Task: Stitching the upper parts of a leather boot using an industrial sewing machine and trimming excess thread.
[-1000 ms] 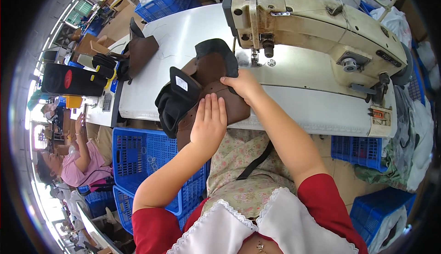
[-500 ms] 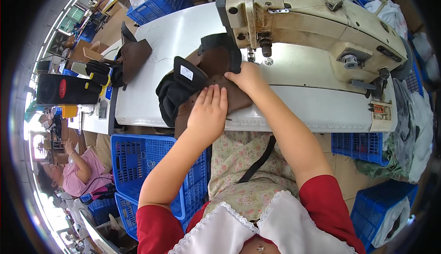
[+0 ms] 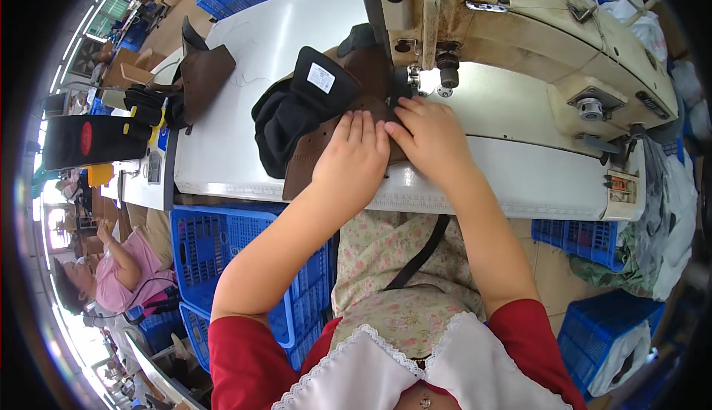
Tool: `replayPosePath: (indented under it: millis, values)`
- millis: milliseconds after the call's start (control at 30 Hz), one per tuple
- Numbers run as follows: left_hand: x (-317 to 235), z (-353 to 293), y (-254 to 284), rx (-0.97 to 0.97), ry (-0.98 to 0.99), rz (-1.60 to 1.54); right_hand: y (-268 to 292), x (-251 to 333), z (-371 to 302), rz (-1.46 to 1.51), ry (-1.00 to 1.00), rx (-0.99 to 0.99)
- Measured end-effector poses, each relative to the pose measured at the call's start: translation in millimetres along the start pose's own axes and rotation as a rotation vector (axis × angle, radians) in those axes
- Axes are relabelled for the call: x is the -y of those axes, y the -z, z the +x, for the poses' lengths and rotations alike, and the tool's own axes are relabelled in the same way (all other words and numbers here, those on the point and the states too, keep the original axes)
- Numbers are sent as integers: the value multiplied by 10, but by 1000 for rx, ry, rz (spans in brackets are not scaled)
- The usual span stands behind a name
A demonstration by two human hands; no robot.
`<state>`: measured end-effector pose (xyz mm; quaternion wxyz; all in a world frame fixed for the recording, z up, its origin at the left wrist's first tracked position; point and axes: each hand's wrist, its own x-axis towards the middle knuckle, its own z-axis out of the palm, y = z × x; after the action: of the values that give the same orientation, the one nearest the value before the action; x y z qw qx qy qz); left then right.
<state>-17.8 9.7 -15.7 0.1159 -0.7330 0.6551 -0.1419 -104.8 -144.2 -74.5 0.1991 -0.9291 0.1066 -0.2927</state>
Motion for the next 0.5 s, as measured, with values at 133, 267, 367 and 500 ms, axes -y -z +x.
replayPosePath:
  millis: [133, 267, 367, 500]
  values:
    - [-5, 165, -89, 9, -4, 12, 22, -72, 5, -37, -43, 58]
    - [-21, 229, -131, -6, 4, 5, 32, -122, -39, -63, -66, 53]
    - [-30, 184, -161, -28, -7, -6, 48, -144, -94, -46, -49, 16]
    - [-54, 213, -150, -36, -40, 12, 82, -189, -136, -54, -48, -30]
